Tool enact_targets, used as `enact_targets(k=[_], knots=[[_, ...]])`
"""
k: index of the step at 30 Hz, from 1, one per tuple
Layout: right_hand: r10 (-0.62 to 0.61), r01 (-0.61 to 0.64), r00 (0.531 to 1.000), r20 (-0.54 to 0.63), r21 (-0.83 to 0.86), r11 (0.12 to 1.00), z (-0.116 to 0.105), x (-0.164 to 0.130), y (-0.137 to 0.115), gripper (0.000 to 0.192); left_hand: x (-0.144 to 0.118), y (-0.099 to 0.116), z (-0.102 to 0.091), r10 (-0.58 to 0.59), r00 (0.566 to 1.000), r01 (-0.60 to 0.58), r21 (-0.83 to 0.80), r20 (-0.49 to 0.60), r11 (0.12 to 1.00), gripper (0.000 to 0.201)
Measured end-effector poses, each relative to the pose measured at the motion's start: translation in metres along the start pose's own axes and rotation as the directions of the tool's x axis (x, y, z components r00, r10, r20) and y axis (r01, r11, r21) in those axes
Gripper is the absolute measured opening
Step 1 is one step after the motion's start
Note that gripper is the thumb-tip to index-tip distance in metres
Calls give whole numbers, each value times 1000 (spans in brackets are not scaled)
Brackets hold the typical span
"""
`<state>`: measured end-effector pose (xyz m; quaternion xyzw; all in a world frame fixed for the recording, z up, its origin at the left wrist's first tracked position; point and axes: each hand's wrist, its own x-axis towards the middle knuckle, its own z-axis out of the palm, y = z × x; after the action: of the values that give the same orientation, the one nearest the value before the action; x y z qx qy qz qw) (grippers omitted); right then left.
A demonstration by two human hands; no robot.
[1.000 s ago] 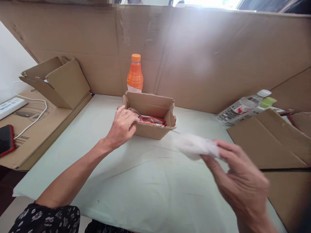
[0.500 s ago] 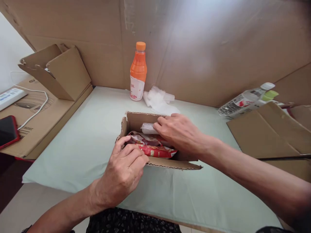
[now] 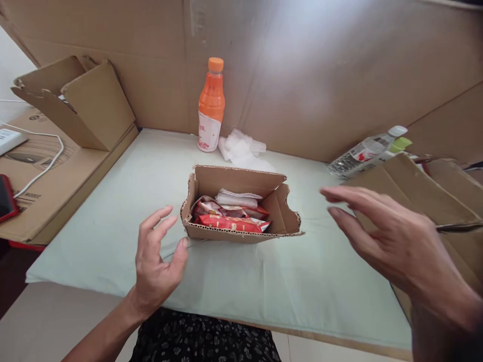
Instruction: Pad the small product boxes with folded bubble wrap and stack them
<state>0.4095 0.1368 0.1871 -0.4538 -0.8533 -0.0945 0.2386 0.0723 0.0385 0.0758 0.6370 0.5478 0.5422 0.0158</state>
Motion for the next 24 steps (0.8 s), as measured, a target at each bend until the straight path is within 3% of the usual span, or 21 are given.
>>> enact_targets(k=[1,2,5,8,11,15,19,22,24], knots=[[109,-108,994,-15,59,992,2,-21,7,24,-9,-8,3,-100,993,102,-27,55,994,57],[188,-193,981,47,131,972,9,-40,11,25,-18,-15,7,-197,973,204,-50,121,978,58],[292,-362,924,247,317,877,57,-77,-1,52,-39,-33,24,-408,869,457,-139,280,878,57],[257,-364,928,270,510,780,109,-77,-30,63,-42,-41,34,-506,794,589,-223,336,777,56],[311,-388,921,234,601,699,136,-60,-46,63,-28,-42,40,-552,773,626,-234,314,744,56],[375,-419,903,209,621,662,126,-70,-39,57,-20,-26,53,-546,776,621,-233,315,748,58],[470,-486,865,174,525,699,96,-125,-27,48,-51,1,65,-483,776,602,-247,406,759,55],[475,-454,876,84,472,756,83,-161,-32,56,-75,6,60,-487,745,616,-190,456,764,55],[465,-438,883,65,472,765,84,-172,-43,60,-76,-2,50,-512,738,629,-174,439,758,54]])
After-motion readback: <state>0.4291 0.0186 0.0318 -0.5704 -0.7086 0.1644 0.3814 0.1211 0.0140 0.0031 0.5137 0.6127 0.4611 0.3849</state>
